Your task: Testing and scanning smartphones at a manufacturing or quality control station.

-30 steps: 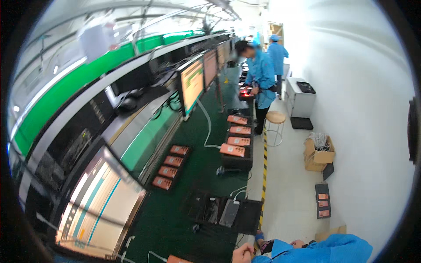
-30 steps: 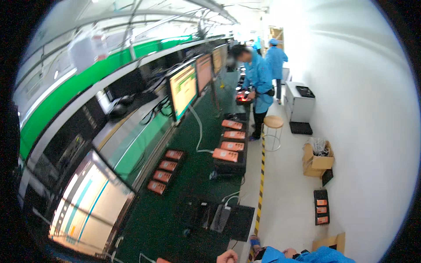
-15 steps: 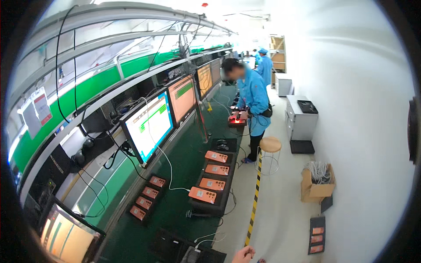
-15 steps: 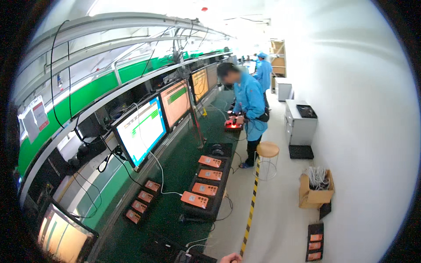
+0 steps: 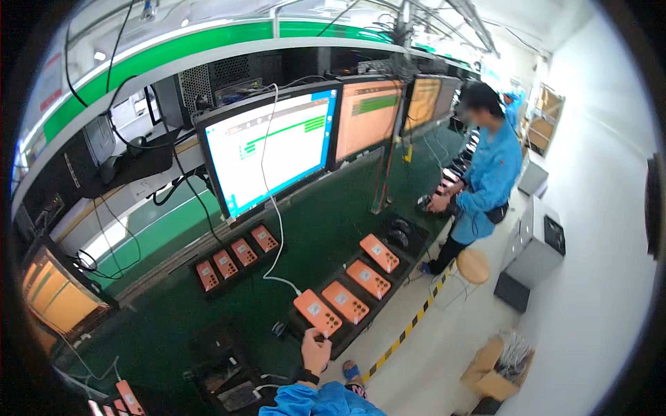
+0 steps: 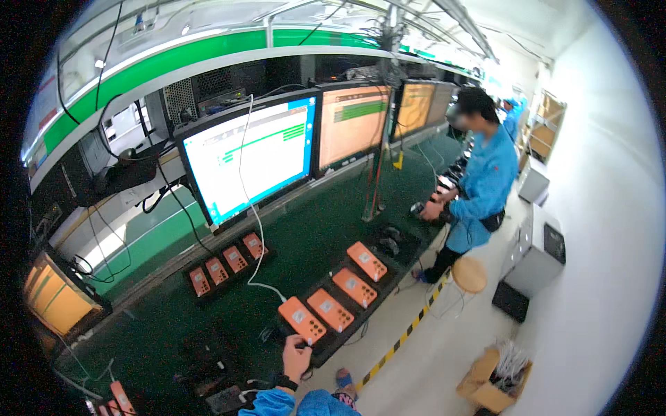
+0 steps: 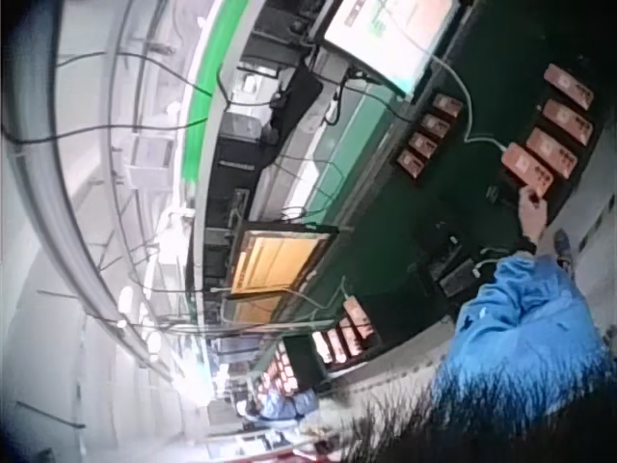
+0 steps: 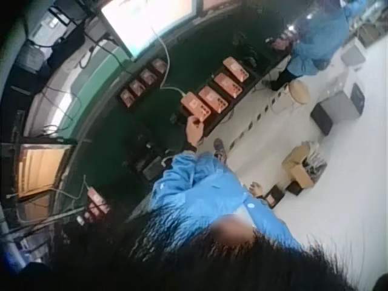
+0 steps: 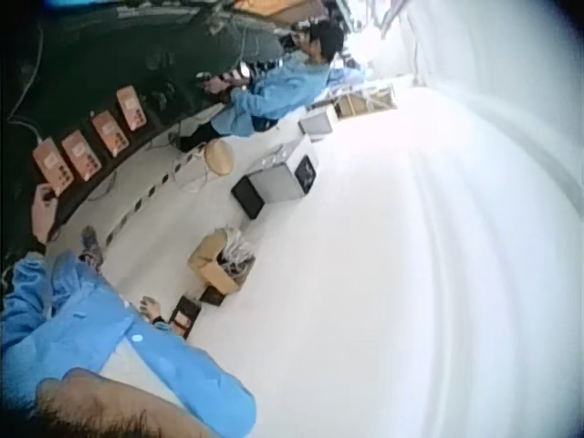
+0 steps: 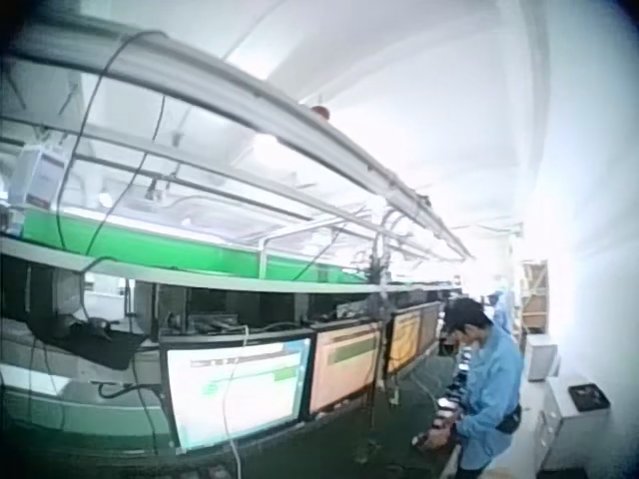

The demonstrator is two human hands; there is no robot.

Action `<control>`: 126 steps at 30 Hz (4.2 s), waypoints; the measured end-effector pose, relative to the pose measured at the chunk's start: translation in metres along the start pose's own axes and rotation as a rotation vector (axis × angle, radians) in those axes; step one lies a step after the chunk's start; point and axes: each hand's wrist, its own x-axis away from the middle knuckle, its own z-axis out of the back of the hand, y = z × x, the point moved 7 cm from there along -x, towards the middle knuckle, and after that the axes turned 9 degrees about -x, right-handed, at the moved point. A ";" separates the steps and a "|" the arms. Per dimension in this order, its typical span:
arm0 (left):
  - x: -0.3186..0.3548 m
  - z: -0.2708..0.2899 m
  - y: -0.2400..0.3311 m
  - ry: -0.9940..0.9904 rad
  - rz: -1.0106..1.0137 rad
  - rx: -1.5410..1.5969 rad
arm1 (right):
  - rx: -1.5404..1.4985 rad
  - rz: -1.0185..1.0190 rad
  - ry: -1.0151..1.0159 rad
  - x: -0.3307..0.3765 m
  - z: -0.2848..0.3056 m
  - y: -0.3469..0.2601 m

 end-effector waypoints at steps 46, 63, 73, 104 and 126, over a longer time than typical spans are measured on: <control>-0.023 -0.076 0.034 0.521 0.357 -0.159 | 0.960 0.804 -1.318 0.074 -0.634 -0.414; -0.007 -0.064 -0.023 0.378 0.738 -0.014 | 0.783 0.530 -0.958 -0.020 -0.572 -0.470; -0.010 -0.045 0.013 0.316 0.824 -0.244 | 1.083 0.523 -1.051 0.006 -0.572 -0.446; -0.033 -0.059 0.080 0.353 0.636 0.130 | 0.944 0.399 -1.117 -0.018 -0.570 -0.446; -0.027 -0.001 0.037 0.752 0.571 -0.235 | 0.819 0.456 -1.129 0.023 -0.577 -0.467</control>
